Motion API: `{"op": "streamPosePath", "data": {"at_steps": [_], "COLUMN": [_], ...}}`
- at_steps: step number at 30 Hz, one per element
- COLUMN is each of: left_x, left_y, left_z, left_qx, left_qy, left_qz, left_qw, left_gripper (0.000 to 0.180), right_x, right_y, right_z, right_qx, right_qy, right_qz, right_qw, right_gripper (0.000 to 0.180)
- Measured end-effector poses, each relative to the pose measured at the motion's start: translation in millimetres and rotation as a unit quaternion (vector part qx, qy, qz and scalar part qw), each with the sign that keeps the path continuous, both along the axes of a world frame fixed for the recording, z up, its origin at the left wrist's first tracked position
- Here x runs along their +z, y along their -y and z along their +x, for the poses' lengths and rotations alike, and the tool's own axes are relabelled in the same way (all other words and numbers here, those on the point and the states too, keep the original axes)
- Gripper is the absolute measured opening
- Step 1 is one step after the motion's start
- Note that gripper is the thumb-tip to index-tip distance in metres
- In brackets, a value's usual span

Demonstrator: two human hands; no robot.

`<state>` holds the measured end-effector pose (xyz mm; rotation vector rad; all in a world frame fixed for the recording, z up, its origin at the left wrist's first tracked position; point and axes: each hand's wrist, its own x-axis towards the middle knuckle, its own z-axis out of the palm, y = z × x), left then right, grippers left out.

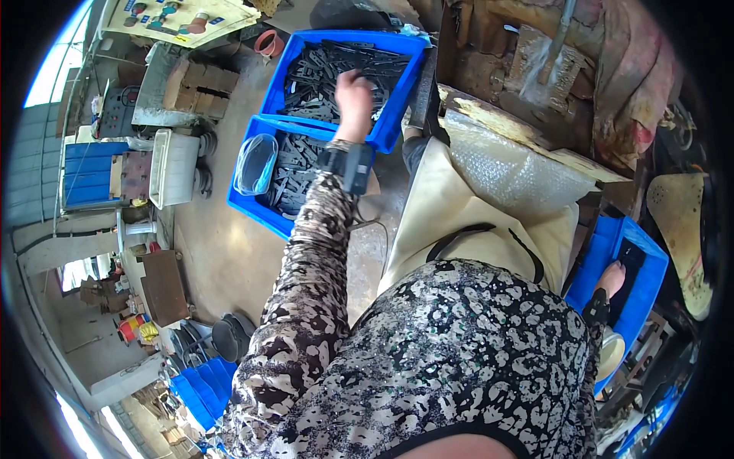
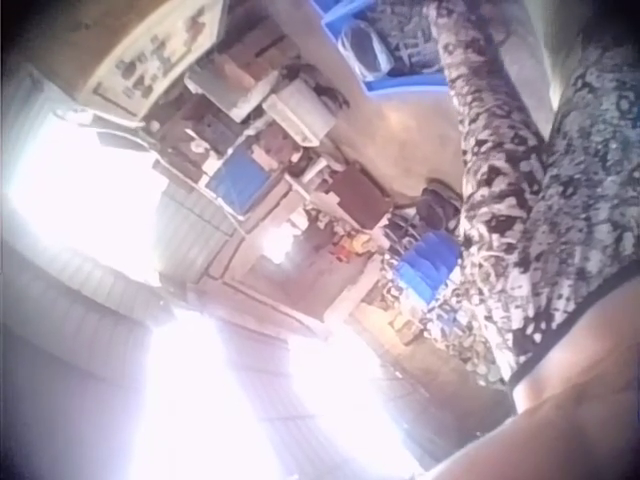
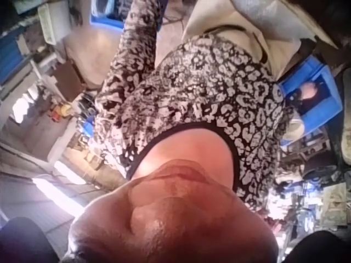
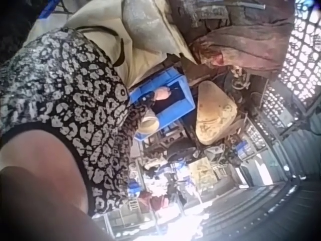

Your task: The person picks up metal pieces from a blue bin, holds them against a rotating grinding wheel under a stream of water, and places the finished pieces into a separate blue bin. This process is repeated for each piece, with the person occasionally dipping their hand into a bucket of water.

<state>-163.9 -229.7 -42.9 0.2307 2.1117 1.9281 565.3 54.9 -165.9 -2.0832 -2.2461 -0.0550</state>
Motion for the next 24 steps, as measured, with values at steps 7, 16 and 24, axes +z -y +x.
{"op": "streamPosePath", "data": {"at_steps": [7,16,24], "left_x": [55,49,24], "left_y": [-108,-153,-161], "left_z": [124,183,178], "left_qx": [-0.269,-0.261,-0.234], "left_qy": [-0.201,-0.454,-0.496], "left_qz": [0.054,-0.117,-0.175], "left_qw": [0.941,0.844,0.818], "left_gripper": [0.037,0.043,0.017], "right_x": [10,24,20], "right_y": [4,17,17], "right_z": [-29,-34,-28], "right_qx": [-0.065,-0.072,-0.045], "right_qy": [-0.125,-0.097,-0.089], "right_qz": [0.025,0.028,0.045], "right_qw": [0.99,0.992,0.994], "right_gripper": [0.033,0.028,0.029]}}
